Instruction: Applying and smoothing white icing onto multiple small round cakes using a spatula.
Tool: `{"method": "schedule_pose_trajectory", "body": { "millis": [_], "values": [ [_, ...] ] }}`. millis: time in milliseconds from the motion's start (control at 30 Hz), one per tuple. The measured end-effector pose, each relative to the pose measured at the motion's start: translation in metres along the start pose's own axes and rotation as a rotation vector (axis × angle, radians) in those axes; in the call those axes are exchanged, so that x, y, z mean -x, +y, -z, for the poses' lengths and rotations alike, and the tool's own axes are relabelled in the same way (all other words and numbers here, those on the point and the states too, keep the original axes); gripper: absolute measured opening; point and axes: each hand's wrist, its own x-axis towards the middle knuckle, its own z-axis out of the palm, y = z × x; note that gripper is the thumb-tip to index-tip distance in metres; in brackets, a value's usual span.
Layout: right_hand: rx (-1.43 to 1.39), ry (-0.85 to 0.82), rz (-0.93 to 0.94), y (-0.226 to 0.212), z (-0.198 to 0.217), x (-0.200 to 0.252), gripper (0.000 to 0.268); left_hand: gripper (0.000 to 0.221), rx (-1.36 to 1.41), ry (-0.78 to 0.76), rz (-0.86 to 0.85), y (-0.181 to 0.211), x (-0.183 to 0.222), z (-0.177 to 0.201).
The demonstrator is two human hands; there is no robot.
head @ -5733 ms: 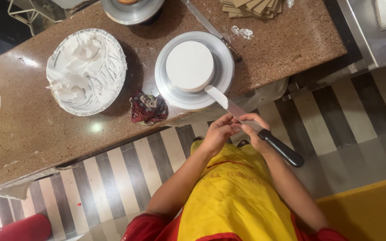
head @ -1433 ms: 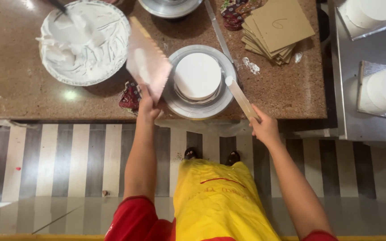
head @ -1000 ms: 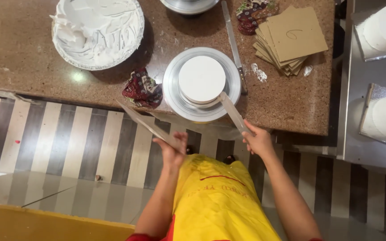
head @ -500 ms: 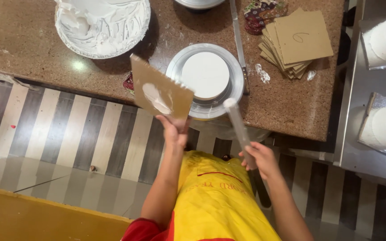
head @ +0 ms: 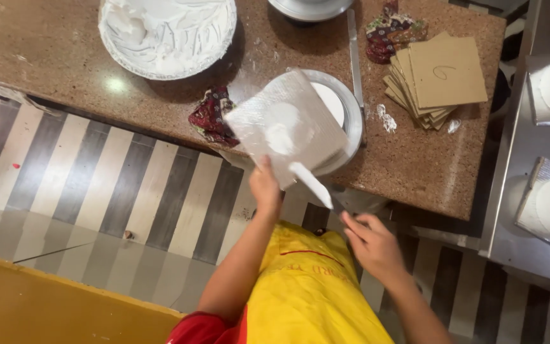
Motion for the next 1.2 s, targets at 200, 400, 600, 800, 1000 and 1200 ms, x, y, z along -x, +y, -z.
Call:
{"method": "schedule_pose_trajectory", "body": {
  "millis": [200, 400, 600, 800, 1000, 1200],
  "values": [
    [-0.627, -0.196, -0.83, 0.065, -0.005, 0.031, 0.041, 0.066, 0.589, 0.066, 0.314, -0.016, -0.054, 0.041],
    [-0.849, -0.163, -0.899, 0.069, -0.062, -0.026, 0.04, 0.08, 0.763, -0.226, 0.504, -0.007, -0.062, 0.049],
    [-0.859, -0.158, -0.827, 0.06, -0.099, -0.104, 0.036, 0.084, 0.827, -0.411, 0.469, -0.06, -0.106, 0.072],
    [-0.908, -0.052, -0.751, 0.06, -0.121, -0.099, 0.035, 0.09, 0.739, -0.316, 0.538, 0.028, -0.077, 0.065],
    [-0.96, 0.039, -0.74, 0.052, -0.121, -0.074, 0.036, 0.077, 0.695, -0.002, 0.249, 0.009, -0.131, 0.135],
    [-0.964, 0.102, -0.739, 0.054, -0.105, -0.03, 0.039, 0.06, 0.453, 0.166, -0.076, 0.038, -0.157, 0.16]
  ]
}}
